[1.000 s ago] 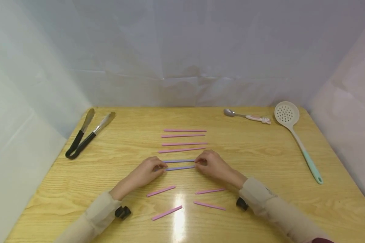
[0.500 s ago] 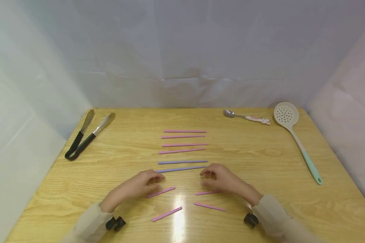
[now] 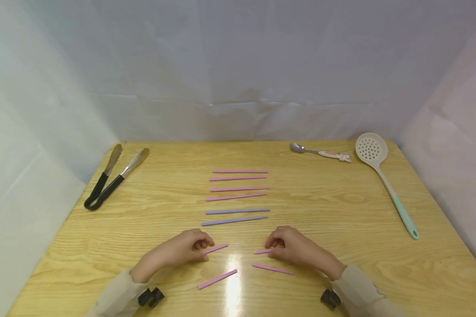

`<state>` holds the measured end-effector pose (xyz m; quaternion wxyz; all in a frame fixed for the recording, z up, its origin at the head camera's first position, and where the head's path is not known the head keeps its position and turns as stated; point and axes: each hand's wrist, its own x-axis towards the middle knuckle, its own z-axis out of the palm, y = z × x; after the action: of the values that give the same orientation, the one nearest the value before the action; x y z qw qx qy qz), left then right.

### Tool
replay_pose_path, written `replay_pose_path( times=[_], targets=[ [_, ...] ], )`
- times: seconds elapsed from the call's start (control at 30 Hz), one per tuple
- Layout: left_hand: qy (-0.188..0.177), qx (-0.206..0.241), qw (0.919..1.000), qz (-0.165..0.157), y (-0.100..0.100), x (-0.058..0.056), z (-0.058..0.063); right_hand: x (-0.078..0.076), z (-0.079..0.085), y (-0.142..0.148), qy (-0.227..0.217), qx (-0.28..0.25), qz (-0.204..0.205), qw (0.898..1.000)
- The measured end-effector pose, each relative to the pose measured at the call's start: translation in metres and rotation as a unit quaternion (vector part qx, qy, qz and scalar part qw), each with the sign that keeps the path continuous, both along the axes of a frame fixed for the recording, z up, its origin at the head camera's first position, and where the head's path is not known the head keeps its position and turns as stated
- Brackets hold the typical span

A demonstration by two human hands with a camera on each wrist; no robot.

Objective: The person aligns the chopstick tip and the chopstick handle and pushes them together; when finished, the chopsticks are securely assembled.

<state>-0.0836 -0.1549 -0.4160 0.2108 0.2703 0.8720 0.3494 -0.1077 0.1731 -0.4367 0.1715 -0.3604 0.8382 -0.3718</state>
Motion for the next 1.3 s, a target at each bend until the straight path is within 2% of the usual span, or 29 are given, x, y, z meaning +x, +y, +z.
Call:
replay_pose_path(
  times=[0.3, 0.5, 0.57, 0.73, 0.8, 0.93, 1.3],
  targets=[
    [0.004, 0.005, 0.9999, -0.014, 0.004, -0.002, -0.001, -0.001, -0.002, -0.002, 0.008, 0.013, -0.003, 1.000],
    [-0.010, 0.009, 0.9999, -0.002, 0.006, -0.002, 0.001, -0.001, -0.003, -0.005, -0.005, 0.002, -0.031, 1.000],
    [0.003, 0.006, 1.0000, 0.002, 0.008, -0.003, 0.001, 0.000, -0.004, -0.007, -0.001, -0.006, -0.042, 0.999],
    [0.072, 0.002, 0.9974, -0.006, 0.014, -0.005, 0.001, 0.001, -0.002, -0.016, 0.003, -0.026, -0.068, 0.997],
    [0.089, 0.008, 0.9960, -0.009, 0.016, -0.005, 0.002, 0.001, 0.000, -0.020, 0.003, -0.034, -0.076, 0.997],
    [0.095, 0.019, 0.9953, -0.009, 0.020, -0.006, 0.003, 0.002, 0.003, -0.026, 0.007, -0.045, -0.087, 0.995],
    [0.101, 0.036, 0.9941, -0.014, 0.022, -0.007, 0.004, 0.003, 0.006, -0.032, 0.011, -0.056, -0.084, 0.995]
  ],
)
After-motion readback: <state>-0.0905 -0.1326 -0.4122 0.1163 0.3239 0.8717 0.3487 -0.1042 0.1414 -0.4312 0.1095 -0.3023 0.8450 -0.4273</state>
